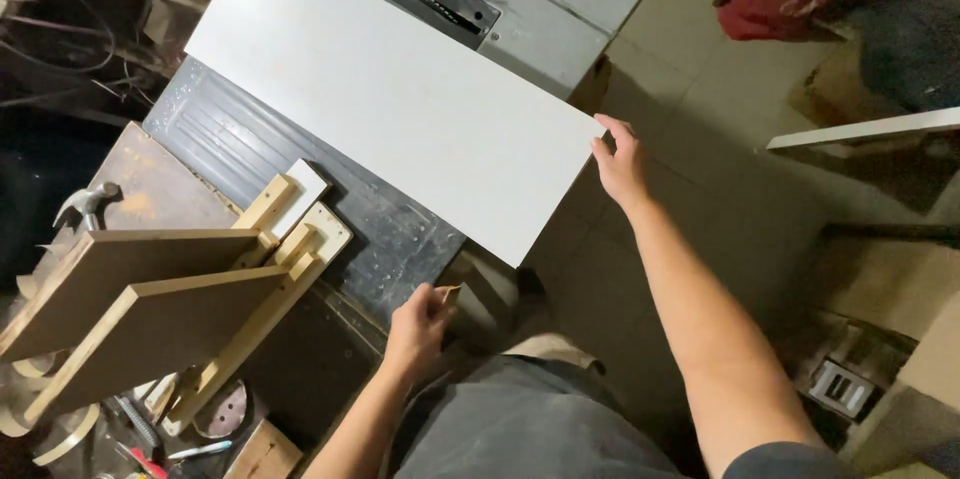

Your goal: Applying finish or adhesive to the edges of wooden boards and attaching edge banding strips.

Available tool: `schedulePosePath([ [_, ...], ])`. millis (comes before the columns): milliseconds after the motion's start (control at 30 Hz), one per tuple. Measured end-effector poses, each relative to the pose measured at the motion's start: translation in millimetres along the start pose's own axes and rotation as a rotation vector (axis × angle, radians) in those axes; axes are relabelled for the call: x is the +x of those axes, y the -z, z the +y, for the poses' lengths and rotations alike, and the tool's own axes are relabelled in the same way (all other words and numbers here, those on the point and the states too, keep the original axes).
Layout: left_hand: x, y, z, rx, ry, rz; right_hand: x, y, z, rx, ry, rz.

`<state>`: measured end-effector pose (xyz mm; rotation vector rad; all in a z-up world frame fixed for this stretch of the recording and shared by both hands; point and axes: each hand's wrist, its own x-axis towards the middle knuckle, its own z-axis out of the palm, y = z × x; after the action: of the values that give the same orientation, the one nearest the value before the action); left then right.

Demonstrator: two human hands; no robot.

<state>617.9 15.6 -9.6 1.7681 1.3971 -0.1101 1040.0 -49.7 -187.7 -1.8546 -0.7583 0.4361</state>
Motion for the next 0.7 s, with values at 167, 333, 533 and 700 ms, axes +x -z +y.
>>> schedulePosePath([
  [167,37,-46,-6,-0.025,-0.049,-0.159,-28,-6,6,-0.051,0.150,0.072],
  [333,59,-62,-53,-0.168,0.078,-0.147,-69,-6,-16,0.007,0.138,0.015],
  [533,45,-62,-38,-0.489,0.124,-0.127,-80,-6,-24,0.153,-0.156,-0.008],
  [700,50,-75,-35,-0.459,0.150,-0.194,-78,-9,-9,0.298,-0.335,0.054],
])
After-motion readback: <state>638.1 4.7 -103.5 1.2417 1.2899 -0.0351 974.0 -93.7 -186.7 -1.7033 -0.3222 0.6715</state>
